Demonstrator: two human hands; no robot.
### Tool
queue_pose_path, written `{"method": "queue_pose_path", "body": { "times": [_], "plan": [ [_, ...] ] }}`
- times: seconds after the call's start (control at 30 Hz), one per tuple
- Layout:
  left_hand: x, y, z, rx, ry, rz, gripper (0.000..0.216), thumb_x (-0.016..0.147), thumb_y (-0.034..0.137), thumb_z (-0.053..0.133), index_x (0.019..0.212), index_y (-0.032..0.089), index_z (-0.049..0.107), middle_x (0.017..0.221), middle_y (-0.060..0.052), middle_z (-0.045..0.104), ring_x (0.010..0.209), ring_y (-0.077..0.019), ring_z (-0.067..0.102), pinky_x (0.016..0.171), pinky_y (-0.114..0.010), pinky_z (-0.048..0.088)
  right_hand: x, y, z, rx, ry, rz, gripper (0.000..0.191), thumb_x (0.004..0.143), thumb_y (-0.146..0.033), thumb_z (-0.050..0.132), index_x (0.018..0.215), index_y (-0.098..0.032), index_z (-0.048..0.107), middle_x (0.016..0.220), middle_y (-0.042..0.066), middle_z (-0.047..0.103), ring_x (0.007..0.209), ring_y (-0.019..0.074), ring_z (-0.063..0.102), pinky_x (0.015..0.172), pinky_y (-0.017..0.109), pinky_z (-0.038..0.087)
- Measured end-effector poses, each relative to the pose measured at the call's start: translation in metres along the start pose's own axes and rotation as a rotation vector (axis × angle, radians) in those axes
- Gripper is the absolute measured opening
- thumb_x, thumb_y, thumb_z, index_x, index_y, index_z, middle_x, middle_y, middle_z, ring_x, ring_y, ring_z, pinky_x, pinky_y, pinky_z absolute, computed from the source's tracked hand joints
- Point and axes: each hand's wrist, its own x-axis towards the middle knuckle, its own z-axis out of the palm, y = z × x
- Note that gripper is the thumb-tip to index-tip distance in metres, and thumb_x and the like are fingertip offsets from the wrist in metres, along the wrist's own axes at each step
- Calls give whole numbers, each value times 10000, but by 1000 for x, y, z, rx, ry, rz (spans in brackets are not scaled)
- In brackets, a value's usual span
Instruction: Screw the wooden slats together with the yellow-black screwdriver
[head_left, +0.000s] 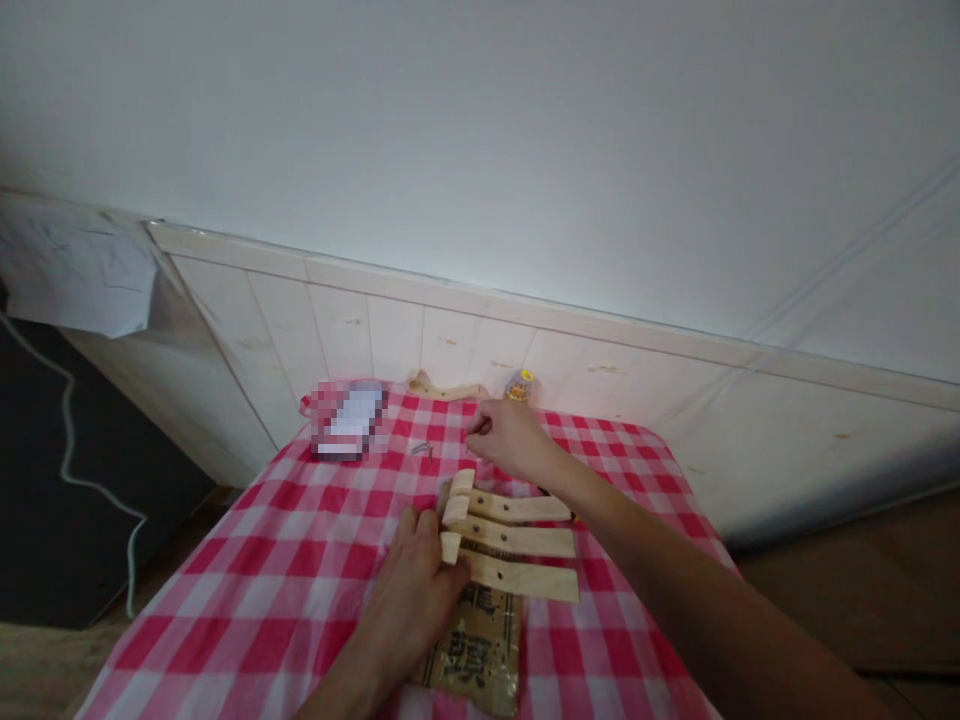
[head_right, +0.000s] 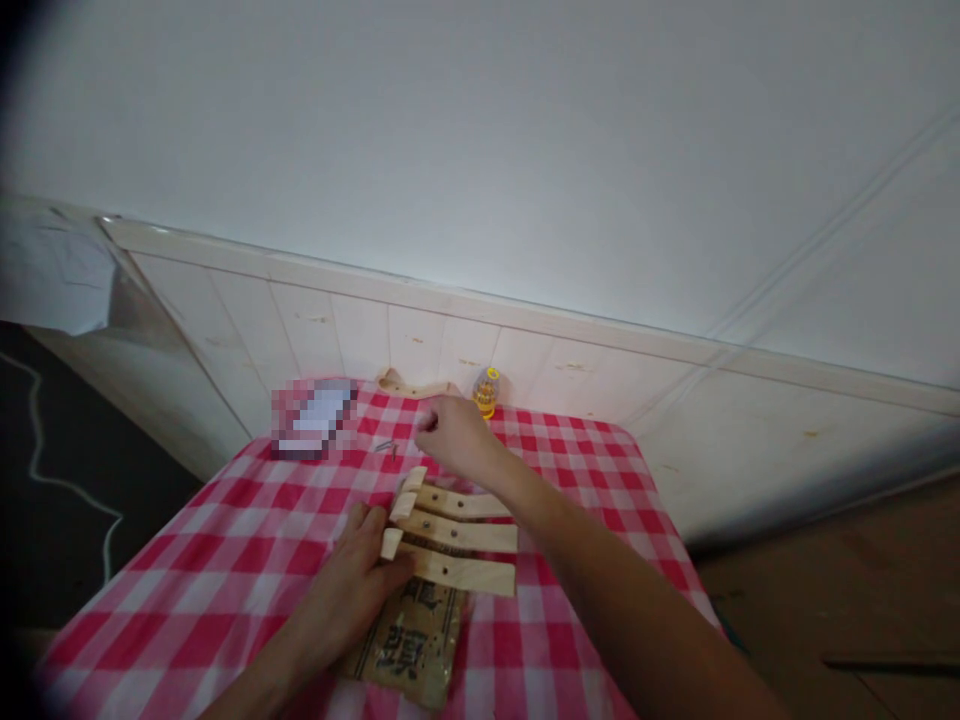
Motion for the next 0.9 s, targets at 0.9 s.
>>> {"method": "queue_pose_path", "body": {
  "times": [0.9],
  "plan": [
    [6,-22,4,2,12,35,290,825,429,515,997,198,545,1092,-81,517,1108,-290,539,942,-446,463,-237,60,76,249,772,138,111,929,-253,646,883,-272,745,877,14,798,787,181,778,720,239,639]
  ]
}}
